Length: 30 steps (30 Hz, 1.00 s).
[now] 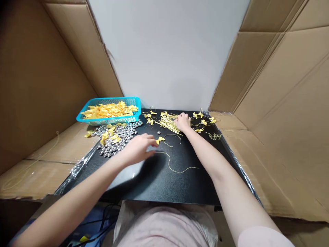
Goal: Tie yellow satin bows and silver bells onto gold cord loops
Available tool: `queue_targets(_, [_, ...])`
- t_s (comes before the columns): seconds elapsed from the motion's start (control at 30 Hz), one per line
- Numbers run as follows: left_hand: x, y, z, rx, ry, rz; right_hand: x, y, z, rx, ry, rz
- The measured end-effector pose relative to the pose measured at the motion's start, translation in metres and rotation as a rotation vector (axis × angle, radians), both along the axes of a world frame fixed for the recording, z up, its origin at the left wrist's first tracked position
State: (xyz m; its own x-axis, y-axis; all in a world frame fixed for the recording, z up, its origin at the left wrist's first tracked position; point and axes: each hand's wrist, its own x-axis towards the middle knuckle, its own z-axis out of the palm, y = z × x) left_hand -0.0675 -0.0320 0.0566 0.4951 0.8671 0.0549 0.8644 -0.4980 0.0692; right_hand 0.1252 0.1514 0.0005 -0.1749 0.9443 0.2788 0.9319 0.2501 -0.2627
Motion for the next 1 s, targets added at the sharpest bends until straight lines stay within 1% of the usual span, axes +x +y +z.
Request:
queue_targets(0.03, [-0.019,0.002,-0.001,-0.005,0.022,0.039,-0.003,-0.005,0.004,0.016,0.018,0.022])
queue_targets(0.1, [-0.050,0.006,-0.006,-0.035,0.049,0.057,-0.012,-0.020,0.011,0.044,0.052,0.104])
queue_targets(0.17, [-0.067,0.008,-0.012,-0.057,0.062,0.057,-0.026,-0.041,0.018,0.057,0.072,0.240])
queue_targets(0.23, [-0.071,0.010,-0.017,-0.054,0.077,0.056,-0.043,-0.065,0.021,0.054,0.073,0.400])
queue_targets(0.3, [-0.068,0.012,-0.019,-0.041,0.100,0.046,-0.058,-0.090,0.021,0.039,0.063,0.533])
queue_targets(0.37, [-0.062,0.013,-0.018,-0.028,0.130,0.022,-0.068,-0.109,0.018,0.015,0.050,0.617])
queue_targets(0.43, [-0.059,0.014,-0.017,-0.016,0.162,-0.015,-0.073,-0.122,0.014,-0.009,0.040,0.662])
queue_targets(0.53, [-0.057,0.015,-0.019,0.004,0.205,-0.068,-0.072,-0.132,0.008,-0.035,0.040,0.661])
queue_targets(0.73, [-0.058,0.016,-0.025,0.056,0.274,-0.108,-0.068,-0.147,0.003,-0.074,0.060,0.567])
queue_targets(0.83, [-0.056,0.017,-0.021,0.093,0.299,-0.117,-0.070,-0.151,0.004,-0.092,0.049,0.532])
queue_targets(1.0, [-0.055,0.025,-0.009,0.114,0.323,-0.127,-0.077,-0.149,0.010,-0.142,-0.007,0.471])
